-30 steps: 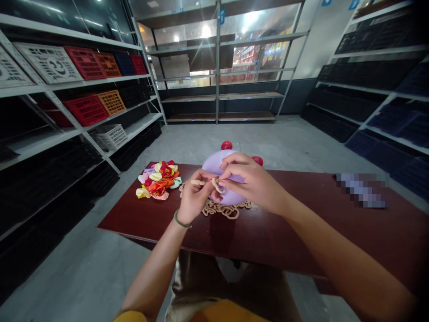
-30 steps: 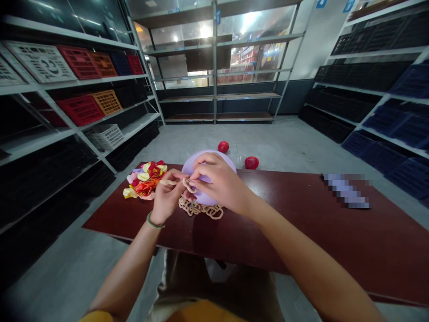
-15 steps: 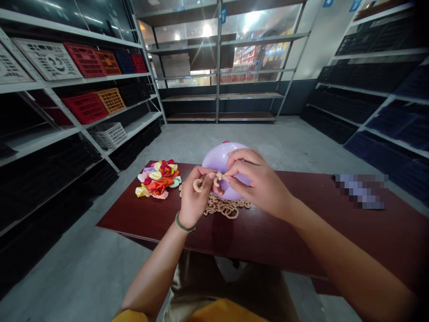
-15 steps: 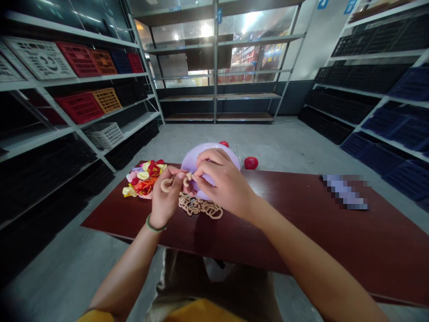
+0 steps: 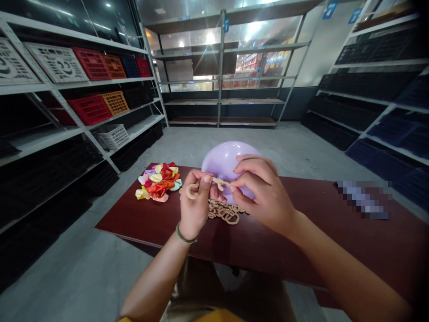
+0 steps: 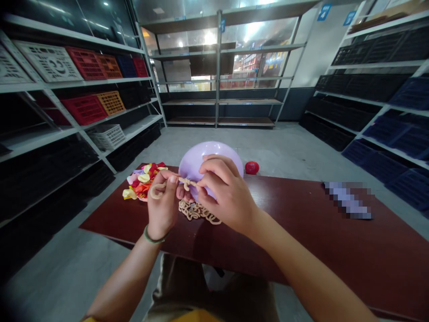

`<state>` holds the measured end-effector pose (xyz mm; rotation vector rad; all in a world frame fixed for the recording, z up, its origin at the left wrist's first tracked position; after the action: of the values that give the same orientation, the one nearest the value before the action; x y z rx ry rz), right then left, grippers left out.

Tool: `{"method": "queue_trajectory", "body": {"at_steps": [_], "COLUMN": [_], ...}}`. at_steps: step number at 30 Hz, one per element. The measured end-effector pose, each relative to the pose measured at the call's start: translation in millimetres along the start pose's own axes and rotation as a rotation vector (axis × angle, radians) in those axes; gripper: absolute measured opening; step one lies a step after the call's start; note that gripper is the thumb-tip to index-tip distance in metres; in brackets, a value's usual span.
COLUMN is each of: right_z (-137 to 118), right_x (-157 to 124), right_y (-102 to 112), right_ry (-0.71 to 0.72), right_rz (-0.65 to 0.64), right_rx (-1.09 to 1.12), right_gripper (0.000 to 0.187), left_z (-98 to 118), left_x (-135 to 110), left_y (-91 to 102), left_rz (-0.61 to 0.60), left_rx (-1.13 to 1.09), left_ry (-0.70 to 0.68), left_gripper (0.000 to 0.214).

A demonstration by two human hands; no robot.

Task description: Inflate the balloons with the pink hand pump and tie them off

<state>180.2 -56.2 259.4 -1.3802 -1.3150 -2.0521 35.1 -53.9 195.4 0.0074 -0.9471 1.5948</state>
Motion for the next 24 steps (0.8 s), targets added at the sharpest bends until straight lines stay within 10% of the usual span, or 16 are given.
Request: {"method": "queue_trajectory", "body": {"at_steps": [19,24], "right_z": [16.5,67.0], "right_x": [-16.4,-32.2], "right_y": [-10.5,-4.2], "right_ry": [-0.059,-0.387], "right_rz": [-0.079,-0.06], "right_rx": [0.064,0.155], "right_gripper": [0.022,0.058], "left_z": [-13.0,-14.2], "left_x": [6.9,11.9], "left_y": [7.0,13.1], "left_rz": [-0.058,-0.072], "left_rx": [0.111,0.125], "left_ry": [-0.013,-0.052], "left_gripper": [0.015,0.013]}}
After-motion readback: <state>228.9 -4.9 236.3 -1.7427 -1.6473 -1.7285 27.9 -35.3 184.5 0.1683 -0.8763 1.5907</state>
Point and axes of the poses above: each hand's wrist, its own x-axis towards the middle knuckle, its own y-axis out of the back of the hand, z = x × y, the point moved 6 cm from there along x, towards the middle knuckle, and after that the axes turned 12 degrees about -x, right-handed, at the moved point
